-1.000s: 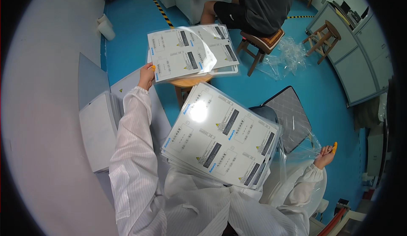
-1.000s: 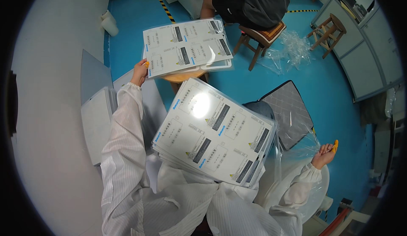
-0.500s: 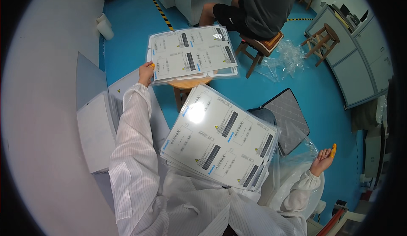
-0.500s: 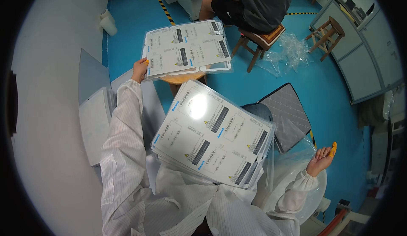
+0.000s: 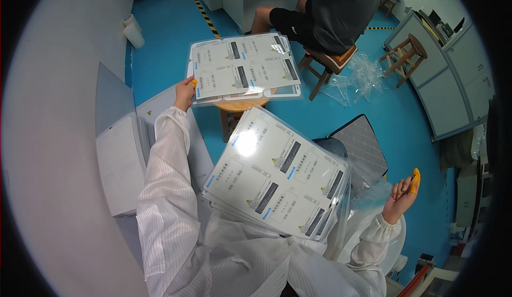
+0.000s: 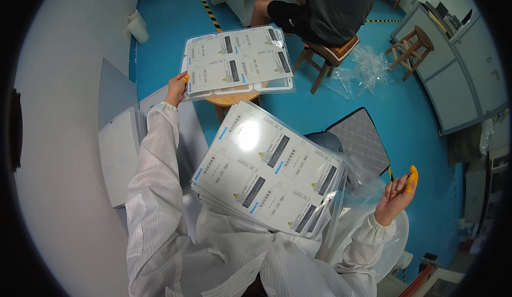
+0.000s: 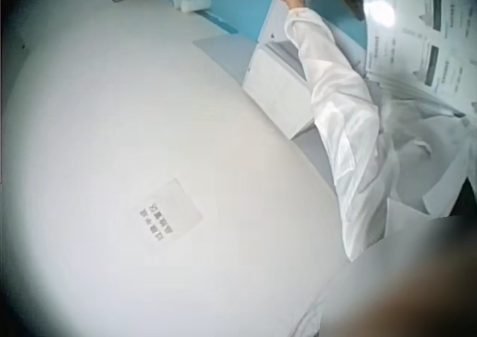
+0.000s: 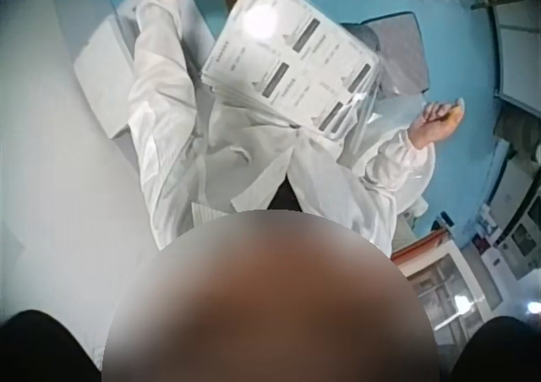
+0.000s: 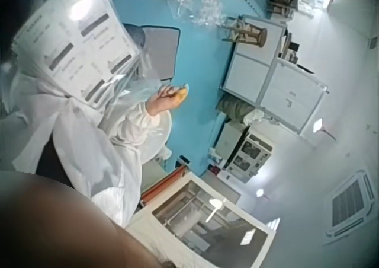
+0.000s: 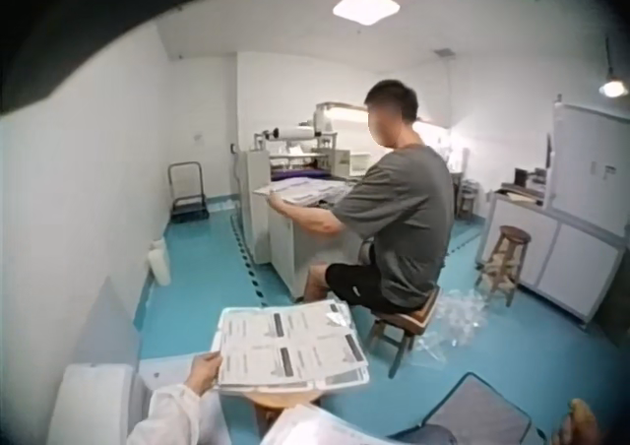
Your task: The person is wrapping individual industrial sheets in plastic film, securing them with tape, and stacking them.
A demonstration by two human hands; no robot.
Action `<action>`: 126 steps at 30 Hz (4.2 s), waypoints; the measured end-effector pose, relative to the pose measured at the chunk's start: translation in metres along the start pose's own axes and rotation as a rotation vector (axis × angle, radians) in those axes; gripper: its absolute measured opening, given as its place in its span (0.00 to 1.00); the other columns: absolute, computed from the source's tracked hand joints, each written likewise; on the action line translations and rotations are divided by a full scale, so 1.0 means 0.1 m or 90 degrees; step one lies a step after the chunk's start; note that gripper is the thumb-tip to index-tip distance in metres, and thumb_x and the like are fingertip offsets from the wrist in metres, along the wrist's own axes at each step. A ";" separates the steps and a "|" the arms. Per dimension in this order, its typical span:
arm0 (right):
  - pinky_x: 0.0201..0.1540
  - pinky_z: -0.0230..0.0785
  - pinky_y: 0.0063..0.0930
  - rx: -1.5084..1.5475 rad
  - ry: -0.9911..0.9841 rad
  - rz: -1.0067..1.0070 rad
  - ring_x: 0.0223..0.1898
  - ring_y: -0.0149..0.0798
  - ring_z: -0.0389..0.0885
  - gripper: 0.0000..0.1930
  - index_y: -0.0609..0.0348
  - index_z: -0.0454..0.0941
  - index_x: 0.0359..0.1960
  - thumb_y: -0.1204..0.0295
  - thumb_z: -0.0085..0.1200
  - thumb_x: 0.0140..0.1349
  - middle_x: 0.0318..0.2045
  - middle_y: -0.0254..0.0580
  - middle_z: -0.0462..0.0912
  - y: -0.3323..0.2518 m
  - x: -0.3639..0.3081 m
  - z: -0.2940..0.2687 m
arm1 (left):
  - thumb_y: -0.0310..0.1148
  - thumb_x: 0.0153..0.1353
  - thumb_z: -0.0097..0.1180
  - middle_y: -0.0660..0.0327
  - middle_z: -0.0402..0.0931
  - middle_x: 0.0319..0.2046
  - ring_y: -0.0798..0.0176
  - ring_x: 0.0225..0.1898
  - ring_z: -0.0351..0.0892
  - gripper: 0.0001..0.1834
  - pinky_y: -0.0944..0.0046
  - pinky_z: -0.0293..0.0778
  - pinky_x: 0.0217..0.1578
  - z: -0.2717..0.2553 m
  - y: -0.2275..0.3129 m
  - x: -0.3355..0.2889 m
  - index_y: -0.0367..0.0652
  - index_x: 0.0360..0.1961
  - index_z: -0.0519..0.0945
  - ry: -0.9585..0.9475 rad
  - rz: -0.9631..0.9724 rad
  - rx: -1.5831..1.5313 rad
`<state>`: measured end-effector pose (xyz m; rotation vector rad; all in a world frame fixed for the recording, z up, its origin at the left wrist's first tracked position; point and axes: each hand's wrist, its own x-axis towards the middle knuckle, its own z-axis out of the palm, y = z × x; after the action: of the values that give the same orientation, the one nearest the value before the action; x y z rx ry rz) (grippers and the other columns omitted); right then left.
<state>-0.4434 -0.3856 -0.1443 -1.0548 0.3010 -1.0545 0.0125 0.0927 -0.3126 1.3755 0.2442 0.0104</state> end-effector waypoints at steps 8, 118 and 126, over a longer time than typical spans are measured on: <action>0.10 0.41 0.13 -0.023 -0.064 -0.003 0.11 0.18 0.47 0.16 0.63 0.66 0.50 0.65 0.38 0.69 0.17 0.28 0.58 0.02 -0.10 0.31 | 0.20 0.57 0.50 0.51 0.77 0.40 0.61 0.37 0.78 0.15 0.69 0.74 0.35 0.08 -0.09 0.08 0.33 0.47 0.75 0.075 0.032 -0.013; 0.33 0.67 0.24 -0.307 -0.809 0.143 0.29 0.39 0.74 0.08 0.65 0.71 0.34 0.77 0.53 0.52 0.30 0.43 0.72 1.62 -2.28 2.01 | 0.19 0.57 0.49 0.62 0.78 0.36 0.72 0.38 0.74 0.16 0.73 0.71 0.41 -0.65 0.67 -3.15 0.37 0.47 0.76 -0.277 0.000 0.281; 0.44 0.67 0.28 -0.093 -0.631 0.353 0.36 0.36 0.76 0.12 0.62 0.69 0.35 0.63 0.44 0.64 0.36 0.42 0.76 1.62 -2.11 1.80 | 0.24 0.59 0.52 0.61 0.79 0.34 0.72 0.30 0.76 0.14 0.72 0.76 0.31 -0.61 0.66 -3.05 0.37 0.48 0.77 -0.403 -0.179 0.286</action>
<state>-0.3412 -0.0965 -0.2416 -1.3918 -0.1451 0.0480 -0.2869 0.1193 -0.2081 1.7004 -0.1044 -0.7404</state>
